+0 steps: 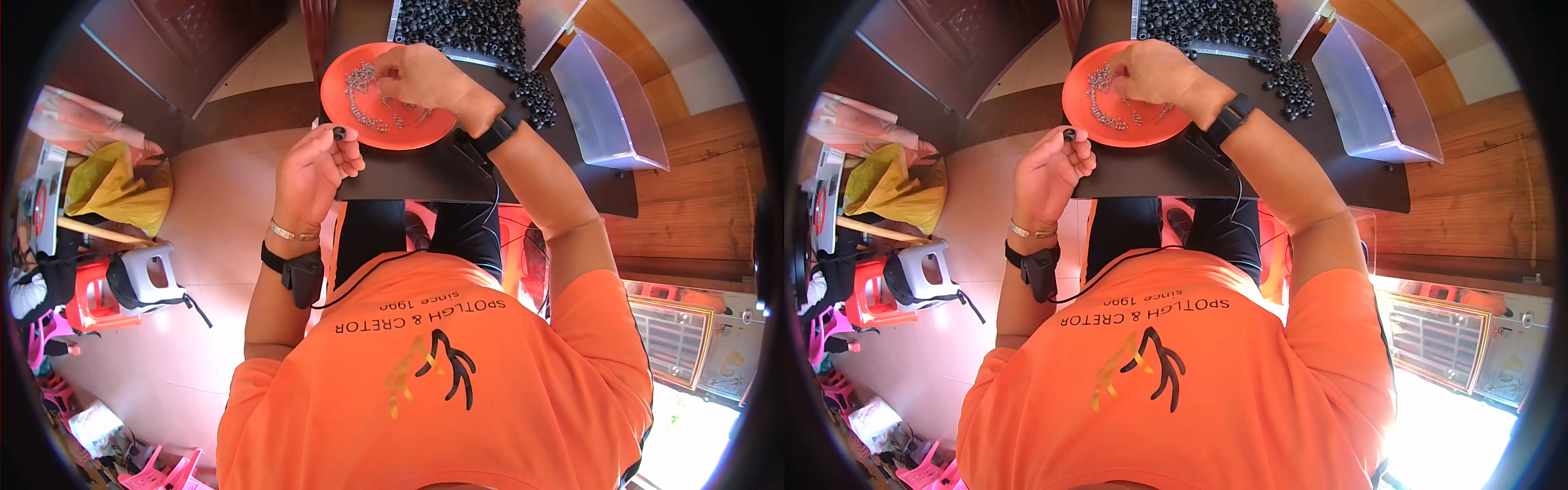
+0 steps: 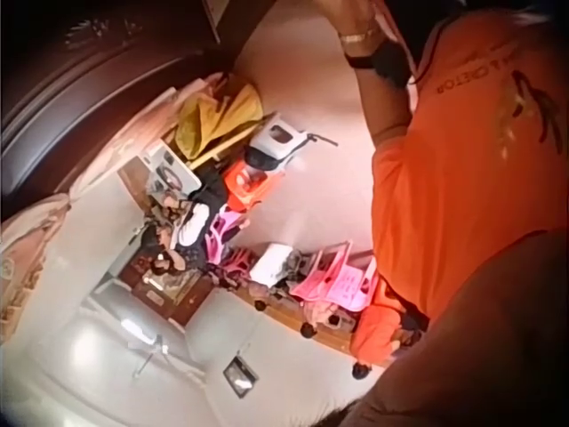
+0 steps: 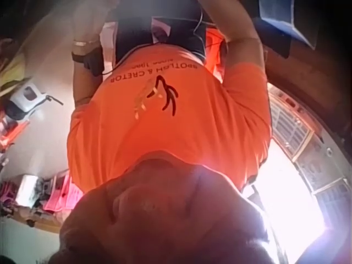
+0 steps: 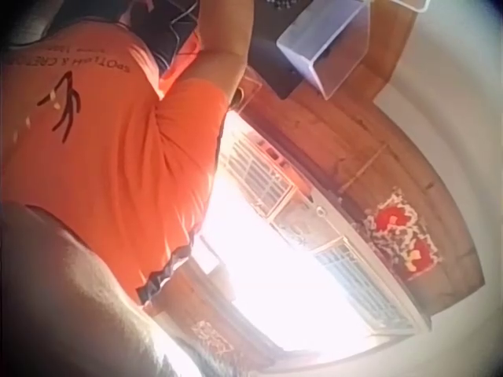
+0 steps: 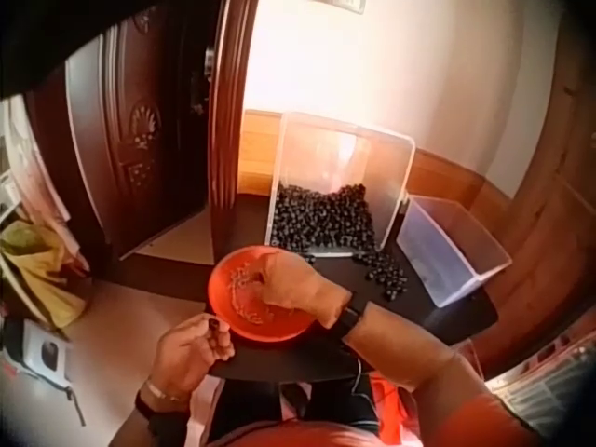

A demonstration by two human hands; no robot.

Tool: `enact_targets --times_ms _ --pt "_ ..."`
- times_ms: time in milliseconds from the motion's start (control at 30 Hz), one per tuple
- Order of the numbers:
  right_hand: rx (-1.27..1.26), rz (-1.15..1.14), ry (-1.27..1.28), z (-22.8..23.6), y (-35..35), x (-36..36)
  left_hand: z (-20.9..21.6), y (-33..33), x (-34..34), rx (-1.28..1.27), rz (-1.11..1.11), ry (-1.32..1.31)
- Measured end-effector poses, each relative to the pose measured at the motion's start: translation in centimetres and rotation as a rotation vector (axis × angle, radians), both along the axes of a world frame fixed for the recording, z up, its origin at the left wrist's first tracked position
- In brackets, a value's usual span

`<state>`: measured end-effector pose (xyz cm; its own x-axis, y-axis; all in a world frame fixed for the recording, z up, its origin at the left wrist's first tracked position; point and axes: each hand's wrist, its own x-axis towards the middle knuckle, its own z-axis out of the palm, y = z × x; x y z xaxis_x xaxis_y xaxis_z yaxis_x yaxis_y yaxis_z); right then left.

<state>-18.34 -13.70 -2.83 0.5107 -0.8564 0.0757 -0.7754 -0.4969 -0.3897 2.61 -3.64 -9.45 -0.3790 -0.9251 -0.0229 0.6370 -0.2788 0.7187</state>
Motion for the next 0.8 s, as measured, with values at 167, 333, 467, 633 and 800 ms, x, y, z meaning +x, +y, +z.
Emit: enact_targets --times_ms 167,333,467,633,800 --pt "0.313 -0.100 -0.467 0.9 1.1 -2.6 1.9 -0.2 -1.6 -0.060 -0.059 0.045" --pt "0.455 -0.033 -1.002 0.7 2.6 -4.3 3.3 -1.6 -3.9 -0.021 -0.121 0.085" --pt "0.417 0.023 -1.143 0.8 4.9 -4.5 4.4 -1.7 -6.0 -0.001 -0.147 0.083" --pt "0.358 0.060 -1.245 1.2 7.7 -4.4 6.0 -0.7 -8.0 -0.027 -0.127 0.056" --pt "0.300 0.045 -1.254 0.6 8.8 -4.4 5.7 -0.6 -9.0 -0.018 -0.141 0.036"
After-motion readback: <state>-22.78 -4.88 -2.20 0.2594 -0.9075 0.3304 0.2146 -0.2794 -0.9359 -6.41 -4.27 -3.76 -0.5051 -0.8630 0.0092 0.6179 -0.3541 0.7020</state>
